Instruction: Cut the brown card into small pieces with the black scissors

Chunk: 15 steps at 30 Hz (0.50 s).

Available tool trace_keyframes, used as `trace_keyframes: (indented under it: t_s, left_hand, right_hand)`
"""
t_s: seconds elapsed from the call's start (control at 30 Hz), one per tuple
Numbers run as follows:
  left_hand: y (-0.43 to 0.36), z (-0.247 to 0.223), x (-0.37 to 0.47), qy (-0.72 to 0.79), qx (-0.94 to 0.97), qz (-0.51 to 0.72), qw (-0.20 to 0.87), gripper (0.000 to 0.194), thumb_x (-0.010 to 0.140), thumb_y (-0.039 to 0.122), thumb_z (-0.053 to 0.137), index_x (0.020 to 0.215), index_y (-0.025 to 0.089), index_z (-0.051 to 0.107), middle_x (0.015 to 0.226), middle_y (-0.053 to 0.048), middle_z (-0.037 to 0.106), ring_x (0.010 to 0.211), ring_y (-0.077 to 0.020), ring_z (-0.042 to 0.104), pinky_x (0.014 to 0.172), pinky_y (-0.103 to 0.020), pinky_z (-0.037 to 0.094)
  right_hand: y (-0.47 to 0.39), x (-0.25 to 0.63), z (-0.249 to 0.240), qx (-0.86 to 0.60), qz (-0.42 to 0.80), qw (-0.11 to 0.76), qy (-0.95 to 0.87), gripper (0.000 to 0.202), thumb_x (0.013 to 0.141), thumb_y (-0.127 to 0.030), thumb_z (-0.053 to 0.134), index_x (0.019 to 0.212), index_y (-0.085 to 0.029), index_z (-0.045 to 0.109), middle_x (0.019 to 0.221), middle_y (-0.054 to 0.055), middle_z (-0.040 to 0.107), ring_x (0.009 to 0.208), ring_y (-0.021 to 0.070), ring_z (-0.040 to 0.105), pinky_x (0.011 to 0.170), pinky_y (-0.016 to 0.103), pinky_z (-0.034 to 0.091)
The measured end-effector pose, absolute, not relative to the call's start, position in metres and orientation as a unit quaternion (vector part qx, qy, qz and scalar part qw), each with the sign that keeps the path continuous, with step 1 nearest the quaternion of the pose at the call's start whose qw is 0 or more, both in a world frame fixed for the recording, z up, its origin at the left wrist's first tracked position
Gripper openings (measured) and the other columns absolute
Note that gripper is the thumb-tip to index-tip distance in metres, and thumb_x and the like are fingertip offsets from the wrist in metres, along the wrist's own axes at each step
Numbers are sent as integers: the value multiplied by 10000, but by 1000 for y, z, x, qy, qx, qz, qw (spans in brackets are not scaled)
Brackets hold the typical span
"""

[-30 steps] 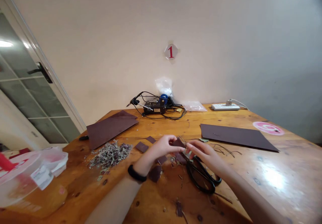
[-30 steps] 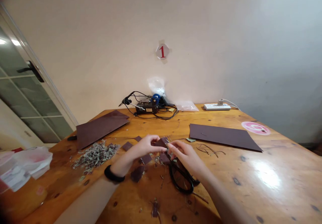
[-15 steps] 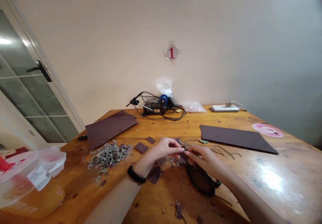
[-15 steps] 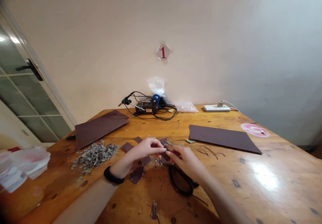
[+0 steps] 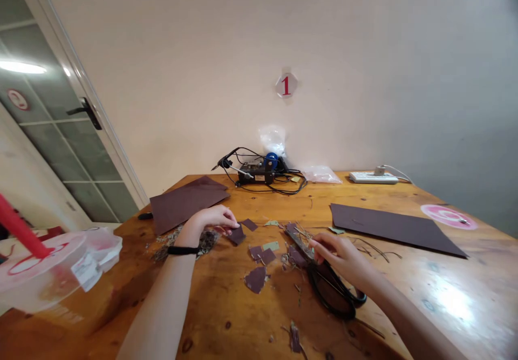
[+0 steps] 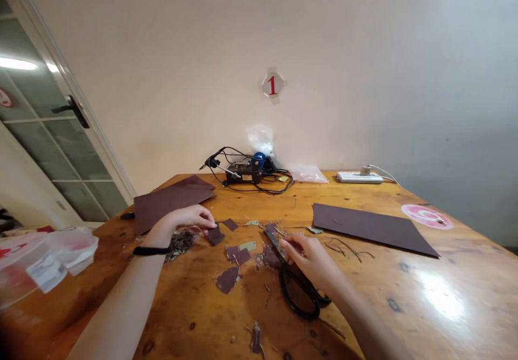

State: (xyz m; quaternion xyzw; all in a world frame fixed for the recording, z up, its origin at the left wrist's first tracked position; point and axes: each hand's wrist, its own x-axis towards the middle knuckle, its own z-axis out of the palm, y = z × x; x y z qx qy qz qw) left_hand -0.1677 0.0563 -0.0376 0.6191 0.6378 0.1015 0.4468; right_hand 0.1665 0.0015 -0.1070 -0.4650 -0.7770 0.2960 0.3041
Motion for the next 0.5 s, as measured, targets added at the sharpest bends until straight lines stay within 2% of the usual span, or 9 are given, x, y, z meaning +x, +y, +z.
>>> trace_keyframes:
  t_s: [0.13,0.23,0.4,0.5]
  left_hand:
    - [52,-32,-157,624,630,91,454,327,584,407,751,766,189,589,771,-30,664,774,-223,668,598,-263,457]
    - [53,-34,-157,621,615,130,468,329,638,414,698,815,191,533,819,-47,669,815,-234,684,625,-273,481]
    - [63,-41,-165,628,654,173,384,324,611,400,681,792,167,548,847,-71,665,768,-226,671,681,-303,509]
    - [66,-40,-169,623,675,170,357,298,618,370,662,822,162,598,923,-83,665,815,-229,652,691,-297,500]
  right_hand:
    - [1,167,-105,-467,298,298,-777,368,905,-466,375,703,-210,546,653,36,636,632,193,603,598,285,416]
    - [1,166,-104,-468,299,297,-777,363,906,-459,380,696,-211,544,645,36,634,630,192,603,601,287,418]
    - [0,167,-104,-463,311,304,-772,334,907,-450,397,738,-211,559,657,37,645,636,192,614,603,288,430]
    - [0,168,-104,-464,308,302,-774,335,905,-456,401,734,-213,557,655,38,644,634,198,614,604,294,431]
